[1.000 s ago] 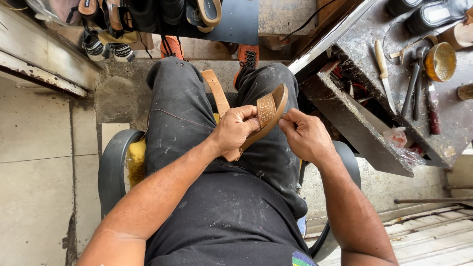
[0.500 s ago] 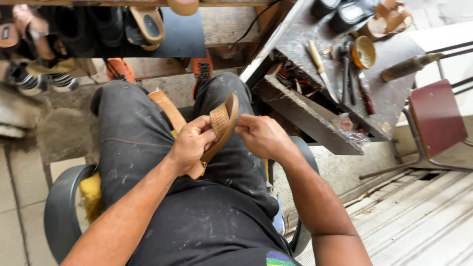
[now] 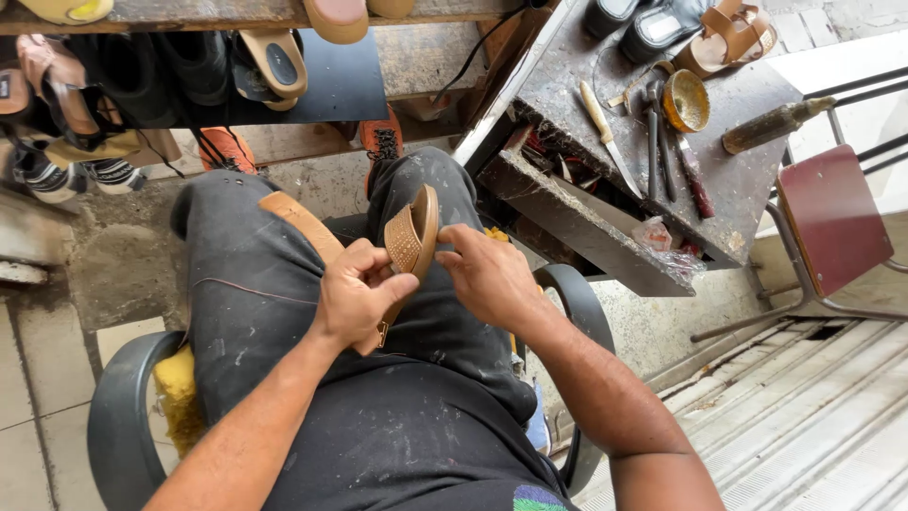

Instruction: Hand-stitching a leather sandal strap to the sole using a needle and thread

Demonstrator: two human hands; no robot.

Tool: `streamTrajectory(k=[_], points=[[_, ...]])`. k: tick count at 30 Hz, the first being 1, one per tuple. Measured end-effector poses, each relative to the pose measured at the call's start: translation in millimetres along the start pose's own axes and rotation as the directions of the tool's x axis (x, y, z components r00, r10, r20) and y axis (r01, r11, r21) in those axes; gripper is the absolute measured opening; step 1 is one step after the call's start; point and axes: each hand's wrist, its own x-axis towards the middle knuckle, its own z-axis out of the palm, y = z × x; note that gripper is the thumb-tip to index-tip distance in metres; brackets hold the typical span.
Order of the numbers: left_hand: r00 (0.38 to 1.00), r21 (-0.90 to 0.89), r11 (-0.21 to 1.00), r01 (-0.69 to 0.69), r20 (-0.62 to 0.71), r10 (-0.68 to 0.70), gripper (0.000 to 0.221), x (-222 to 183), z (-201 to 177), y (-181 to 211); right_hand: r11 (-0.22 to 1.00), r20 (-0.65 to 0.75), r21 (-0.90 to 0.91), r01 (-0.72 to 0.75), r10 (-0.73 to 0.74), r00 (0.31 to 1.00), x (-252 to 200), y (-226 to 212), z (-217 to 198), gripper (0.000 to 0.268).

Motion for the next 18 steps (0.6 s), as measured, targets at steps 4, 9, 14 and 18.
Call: streamTrajectory(k=[4, 9, 14, 18], points=[[0.974, 0.231, 0.952, -0.203, -0.053, 0.220, 0.049, 4, -6, 25, 0.949, -0.053, 0.254, 0.187, -0.180, 0.982, 9, -4, -6, 0.034], [0.933, 0.377, 0.878, -0.296, -0.083, 0.350, 0.064, 3, -2, 11, 0.943, 0.049, 0.319, -0.093, 0.081, 0.996, 23, 23, 29, 0.031], [0.914, 0.403, 0.874, -0.272, -0.176, 0.366, 0.066, 1, 0, 21, 0.991, 0.037, -0.073, -0.115, 0.117, 0.992, 24, -22, -12, 0.059], [0.907, 0.407, 0.880, -0.243, -0.227, 0.356, 0.079, 2, -2, 8, 0.911, 0.072, -0.360, -0.203, 0.244, 0.967, 30, -14, -44, 0.078]])
